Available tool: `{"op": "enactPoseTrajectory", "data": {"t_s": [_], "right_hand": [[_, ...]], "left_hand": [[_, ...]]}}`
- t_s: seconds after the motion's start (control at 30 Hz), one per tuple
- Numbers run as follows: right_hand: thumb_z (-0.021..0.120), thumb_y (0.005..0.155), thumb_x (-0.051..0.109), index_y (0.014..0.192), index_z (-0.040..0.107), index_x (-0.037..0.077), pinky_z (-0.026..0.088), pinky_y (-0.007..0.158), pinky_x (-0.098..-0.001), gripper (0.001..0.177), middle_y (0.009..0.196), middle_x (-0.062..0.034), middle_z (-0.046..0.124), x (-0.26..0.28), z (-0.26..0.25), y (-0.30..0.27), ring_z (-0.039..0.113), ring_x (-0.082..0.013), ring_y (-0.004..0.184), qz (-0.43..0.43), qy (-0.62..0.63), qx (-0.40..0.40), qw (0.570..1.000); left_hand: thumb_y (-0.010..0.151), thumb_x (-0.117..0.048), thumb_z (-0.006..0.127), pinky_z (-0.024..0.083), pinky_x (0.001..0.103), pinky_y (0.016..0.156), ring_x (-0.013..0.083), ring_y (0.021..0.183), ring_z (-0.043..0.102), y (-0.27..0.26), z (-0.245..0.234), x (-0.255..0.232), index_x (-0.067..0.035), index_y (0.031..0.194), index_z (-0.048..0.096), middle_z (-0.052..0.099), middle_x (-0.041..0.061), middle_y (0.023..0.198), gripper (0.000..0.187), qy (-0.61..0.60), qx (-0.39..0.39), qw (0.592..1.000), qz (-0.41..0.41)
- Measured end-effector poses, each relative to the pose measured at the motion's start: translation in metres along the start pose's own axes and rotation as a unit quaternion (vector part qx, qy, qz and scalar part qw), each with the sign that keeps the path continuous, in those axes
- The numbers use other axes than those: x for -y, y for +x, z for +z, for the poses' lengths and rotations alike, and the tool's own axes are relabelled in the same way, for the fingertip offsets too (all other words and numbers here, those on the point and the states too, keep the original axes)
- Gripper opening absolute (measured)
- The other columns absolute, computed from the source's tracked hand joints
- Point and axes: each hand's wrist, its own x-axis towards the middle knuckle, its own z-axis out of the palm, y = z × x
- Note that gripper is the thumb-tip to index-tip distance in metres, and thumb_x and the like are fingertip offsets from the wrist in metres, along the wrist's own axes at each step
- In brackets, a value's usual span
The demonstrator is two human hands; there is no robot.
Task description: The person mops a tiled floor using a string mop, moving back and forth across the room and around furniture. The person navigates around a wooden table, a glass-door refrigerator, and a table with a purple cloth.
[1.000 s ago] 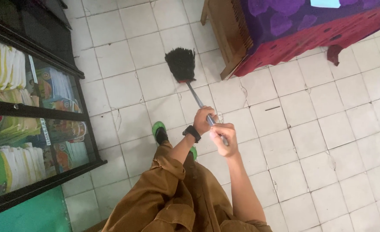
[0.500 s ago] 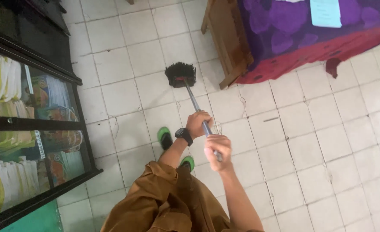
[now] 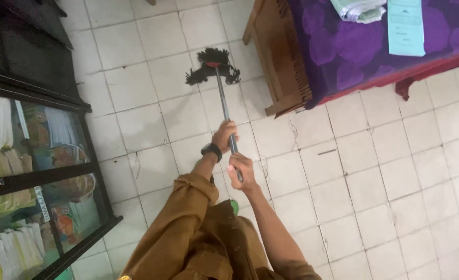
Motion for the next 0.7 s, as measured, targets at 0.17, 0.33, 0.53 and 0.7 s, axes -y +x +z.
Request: {"op": "enactPoseTrajectory", "data": {"t_s": [0.17, 0.33, 0.53, 0.7], "right_hand": [[0.045, 0.103, 0.021, 0.059, 0.044, 0.014, 0.037, 0.045, -0.0320, 0.045, 0.047, -0.0020, 0.036, 0.002, -0.009, 0.011, 0.037, -0.0216, 0.039, 0.003, -0.001, -0.010, 1.000], [0.048, 0.101, 0.018, 0.057, 0.043, 0.014, 0.035, 0.043, -0.0311, 0.045, 0.047, -0.0003, 0.031, 0.030, -0.034, -0.026, 0.032, -0.0206, 0.039, -0.007, 0.035, -0.012, 0.999], [0.050, 0.097, 0.013, 0.055, 0.044, 0.013, 0.032, 0.042, -0.0293, 0.043, 0.045, 0.0013, 0.031, 0.067, -0.082, -0.110, 0.030, -0.0166, 0.039, 0.001, 0.072, 0.020, 0.997], [0.051, 0.093, 0.015, 0.056, 0.048, 0.016, 0.036, 0.043, -0.0261, 0.037, 0.046, 0.0039, 0.038, 0.108, -0.110, -0.186, 0.036, -0.0138, 0.041, -0.001, 0.105, 0.047, 0.993]], "left_hand": [[0.093, -0.043, 0.067, 0.055, 0.047, 0.100, 0.0236, 0.131, 0.053, 0.009, 0.003, -0.003, -0.024, 0.090, 0.055, 0.055, -0.008, 0.123, 0.023, -0.020, 0.013, 1.000, -0.018], [0.090, -0.043, 0.070, 0.055, 0.050, 0.100, 0.0302, 0.130, 0.054, -0.034, -0.002, -0.068, -0.020, 0.084, 0.055, 0.063, -0.004, 0.109, 0.029, 0.007, -0.028, 1.000, 0.012], [0.094, -0.040, 0.064, 0.050, 0.036, 0.076, 0.0251, 0.079, 0.055, -0.109, 0.043, -0.142, -0.018, 0.068, 0.046, 0.048, 0.001, 0.069, 0.039, -0.075, -0.080, 0.991, 0.071], [0.094, -0.035, 0.064, 0.045, 0.036, 0.071, 0.0266, 0.070, 0.048, -0.177, 0.104, -0.165, -0.018, 0.066, 0.040, 0.042, 0.001, 0.069, 0.041, -0.125, -0.060, 0.987, 0.080]]}}
